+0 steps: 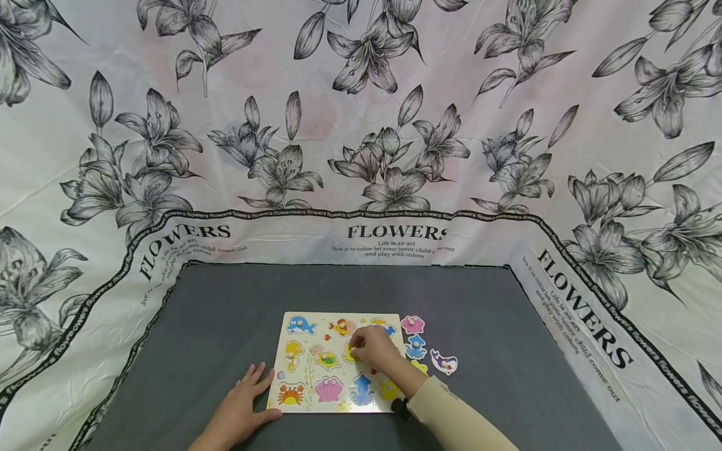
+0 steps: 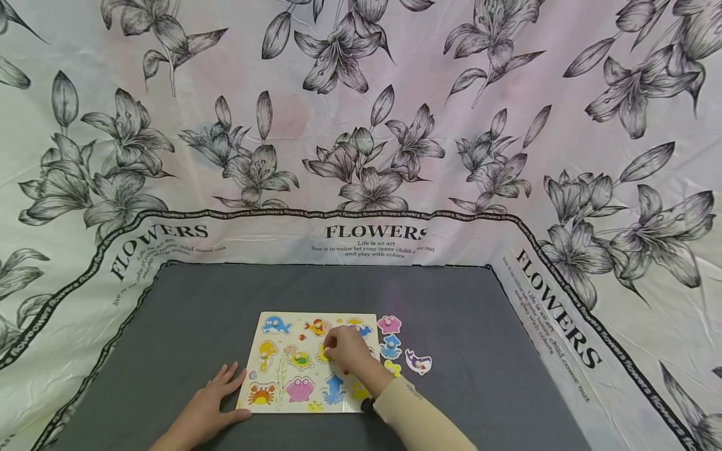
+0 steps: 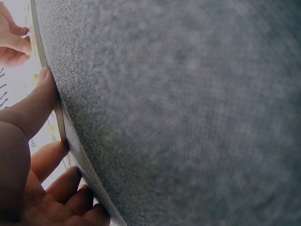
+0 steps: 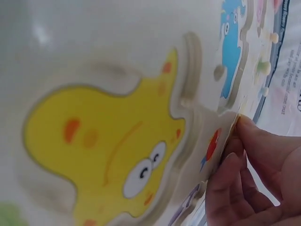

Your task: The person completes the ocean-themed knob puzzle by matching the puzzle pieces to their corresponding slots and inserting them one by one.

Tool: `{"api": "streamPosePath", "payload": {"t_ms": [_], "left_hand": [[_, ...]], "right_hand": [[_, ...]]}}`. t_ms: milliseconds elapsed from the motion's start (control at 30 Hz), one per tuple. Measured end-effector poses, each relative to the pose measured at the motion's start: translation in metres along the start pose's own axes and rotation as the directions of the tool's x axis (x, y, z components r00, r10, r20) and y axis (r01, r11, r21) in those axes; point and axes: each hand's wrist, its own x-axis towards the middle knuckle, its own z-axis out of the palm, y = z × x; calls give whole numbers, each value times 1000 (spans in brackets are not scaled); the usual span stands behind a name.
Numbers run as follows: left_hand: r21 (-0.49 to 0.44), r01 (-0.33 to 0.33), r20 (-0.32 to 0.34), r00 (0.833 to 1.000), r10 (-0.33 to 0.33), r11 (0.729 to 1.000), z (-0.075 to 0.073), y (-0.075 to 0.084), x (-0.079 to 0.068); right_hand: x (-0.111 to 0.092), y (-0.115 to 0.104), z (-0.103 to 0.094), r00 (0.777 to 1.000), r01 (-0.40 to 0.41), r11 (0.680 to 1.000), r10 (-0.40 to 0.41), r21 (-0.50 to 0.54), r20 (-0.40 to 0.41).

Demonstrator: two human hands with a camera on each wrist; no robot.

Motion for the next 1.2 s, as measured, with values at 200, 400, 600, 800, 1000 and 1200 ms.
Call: {"api": "streamPosePath", "payload": {"t_ms": [200, 400, 600, 800, 1000, 1200], "left_hand": [[-2, 6, 9, 1000, -6, 1000, -2, 0, 1], [-10, 9, 9, 1000, -8, 1000, -2, 2, 0], [-10, 9, 17, 1000, -9, 1000, -1, 1, 0], [-3, 3, 7, 1000, -3, 1000, 0, 1, 0], [1, 14, 17, 1000, -14, 1000, 0, 0, 1], [-3, 12, 24, 1000, -12, 1000, 0, 1, 1]], "right_hand": [[0, 1, -9, 1000, 23, 996, -23, 87, 0], [-7, -1, -28, 992, 86, 993, -78, 84, -98], [-21, 0, -46, 991, 62, 984, -41, 164, -131], [-39, 2, -67, 980, 41, 983, -4, 181, -198], [-52, 18, -83, 956, -7, 987, 53, 158, -289], [-65, 41, -94, 935, -97, 984, 142, 153, -325]]}}
